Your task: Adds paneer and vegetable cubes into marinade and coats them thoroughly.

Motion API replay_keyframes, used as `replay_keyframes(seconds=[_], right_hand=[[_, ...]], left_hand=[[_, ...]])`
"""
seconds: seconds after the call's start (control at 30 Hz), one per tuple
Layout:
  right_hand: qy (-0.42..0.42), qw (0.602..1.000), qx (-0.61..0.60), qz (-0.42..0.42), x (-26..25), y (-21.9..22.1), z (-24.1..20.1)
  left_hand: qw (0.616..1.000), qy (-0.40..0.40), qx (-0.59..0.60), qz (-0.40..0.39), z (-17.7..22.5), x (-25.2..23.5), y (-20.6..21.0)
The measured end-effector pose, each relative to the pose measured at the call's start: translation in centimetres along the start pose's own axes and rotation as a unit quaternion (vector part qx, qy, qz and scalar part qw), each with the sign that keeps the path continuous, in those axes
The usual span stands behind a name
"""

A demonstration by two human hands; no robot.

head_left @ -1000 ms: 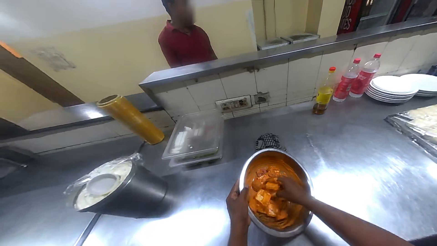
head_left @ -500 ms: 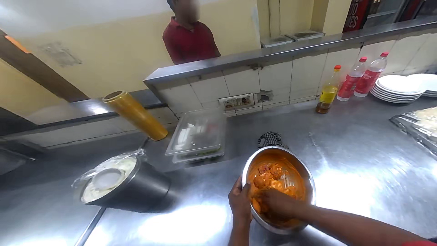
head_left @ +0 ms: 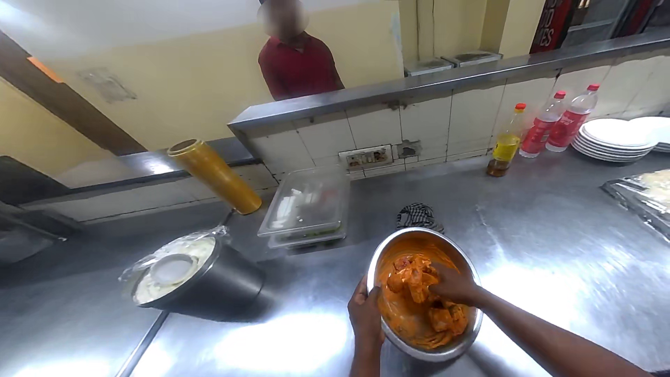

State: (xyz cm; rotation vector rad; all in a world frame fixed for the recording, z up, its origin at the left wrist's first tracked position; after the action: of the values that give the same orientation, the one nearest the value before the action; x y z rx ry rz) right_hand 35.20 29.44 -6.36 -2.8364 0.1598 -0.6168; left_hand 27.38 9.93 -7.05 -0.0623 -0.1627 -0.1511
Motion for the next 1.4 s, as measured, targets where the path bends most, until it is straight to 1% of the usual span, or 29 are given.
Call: replay_keyframes(seconds=[0.1,0.13,0.17,0.2,0.27,0.3,0.37,0.43,0.47,0.5,0.57,0.6,0.67,0.7,0.73,0.77,0.8,0.87,0.97,1.03,1.1,1.13,1.17,1.2,1.23,1.3,1.33,1.37,1.4], right_hand=[[0.019,0.996,0.07,0.051,-0.3,-0.8,-0.2],[0.025,0.993,0.099,0.056,-0.3,-0.7,-0.3],[0.025,0.991,0.12,0.046,-0.3,-0.5,-0.3],[0.024,0.991,0.129,0.018,-0.1,-0.3,-0.5],[-0.001,0.993,0.109,-0.037,0.0,-0.1,-0.7],[-0.017,0.995,0.088,-0.046,0.0,-0.1,-0.6],[-0.04,0.997,0.05,-0.03,-0.4,0.1,-0.4],[-0.035,0.997,0.063,0.013,-0.5,1.1,-0.4],[-0.03,0.996,0.088,0.007,-0.6,1.5,-0.4],[-0.027,0.993,0.116,-0.015,-0.7,1.8,-0.6],[-0.045,0.988,0.139,-0.044,-1.6,1.2,-1.0],[-0.059,0.989,0.133,-0.022,-2.4,0.5,-1.2],[-0.063,0.988,0.119,0.073,-4.2,-0.8,-1.6],[-0.047,0.985,0.115,0.117,-5.0,-1.0,-1.8],[-0.024,0.982,0.121,0.144,-6.0,-0.7,-2.1],[-0.005,0.979,0.135,0.151,-6.7,0.0,-2.3],[-0.006,0.978,0.152,0.142,-7.1,1.2,-2.7],[-0.057,0.977,0.186,0.091,-7.1,4.1,-3.6],[-0.136,0.956,0.251,-0.06,-4.4,8.6,-3.4],[-0.192,0.921,0.299,-0.162,-1.4,10.0,-1.1],[-0.236,0.861,0.372,-0.254,0.3,8.9,1.2],[-0.257,0.831,0.408,-0.277,0.6,7.7,1.8],[-0.265,0.815,0.43,-0.283,0.7,6.3,1.6],[-0.261,0.821,0.431,-0.269,0.4,5.0,0.9],[-0.25,0.847,0.407,-0.236,-0.1,3.5,-0.1],[-0.18,0.927,0.3,-0.134,-1.2,0.7,-1.6],[-0.147,0.956,0.246,-0.063,-2.1,-0.3,-1.4],[-0.102,0.972,0.214,-0.001,-3.0,-1.1,-0.8],[-0.054,0.98,0.189,0.039,-3.5,-1.5,0.1]], left_hand=[[1.0,-0.001,0.008,0.004,-0.2,0.1,-0.1],[1.0,-0.002,0.008,0.007,-0.3,0.1,-0.2],[1.0,-0.003,0.007,0.008,-0.2,0.2,-0.2],[1.0,-0.005,0.006,0.006,-0.1,0.3,-0.1],[1.0,-0.006,0.008,0.006,-0.1,0.4,-0.2],[1.0,-0.005,0.009,0.005,0.0,0.4,-0.1],[1.0,-0.002,0.011,0.004,0.0,0.5,-0.1],[1.0,0.001,0.013,0.001,-0.1,0.4,-0.1],[1.0,0.003,0.013,0.0,-0.1,0.4,-0.1],[1.0,0.005,0.013,0.0,-0.1,0.4,-0.1],[1.0,0.003,0.013,-0.002,0.0,0.5,-0.1],[1.0,0.002,0.013,-0.003,0.0,0.5,-0.1],[1.0,0.003,0.012,-0.008,0.1,0.6,0.0],[1.0,0.006,0.011,-0.013,0.0,0.8,0.0],[1.0,0.009,0.007,-0.02,0.1,0.8,0.0],[0.999,0.016,0.003,-0.027,0.2,0.9,0.1],[0.999,0.024,0.0,-0.032,0.3,1.0,0.2],[0.999,0.034,-0.012,-0.036,0.5,0.7,0.4],[0.998,0.039,-0.025,-0.037,0.3,0.3,0.2],[0.997,0.058,-0.039,-0.03,0.3,-0.2,-0.4],[0.997,0.056,-0.04,-0.02,0.1,-0.3,-1.0],[0.998,0.048,-0.037,-0.017,-0.1,-0.2,-1.1],[0.998,0.042,-0.033,-0.014,-0.4,-0.1,-1.2],[0.999,0.04,-0.028,-0.013,-0.7,-0.2,-1.4],[0.999,0.038,-0.023,-0.008,-0.8,-0.3,-1.4],[0.999,0.031,-0.016,0.006,-0.7,-0.3,-1.3],[0.999,0.028,-0.018,0.01,-0.6,-0.1,-1.3],[0.999,0.031,-0.02,0.011,-0.4,-0.1,-1.3],[0.999,0.037,-0.02,0.012,-0.2,-0.1,-1.1]])
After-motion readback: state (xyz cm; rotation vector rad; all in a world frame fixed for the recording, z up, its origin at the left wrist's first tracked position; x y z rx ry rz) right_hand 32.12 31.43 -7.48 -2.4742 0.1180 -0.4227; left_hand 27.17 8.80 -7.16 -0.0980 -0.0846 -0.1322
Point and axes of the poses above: each hand's wrist, its own x-axis away from the middle knuckle, its own y-axis out of the palm, z = x × y, the point moved 2 cm from there along -x, towards the middle knuckle, and after that the axes turned 13 degrees about -x, right-handed, at the moved point
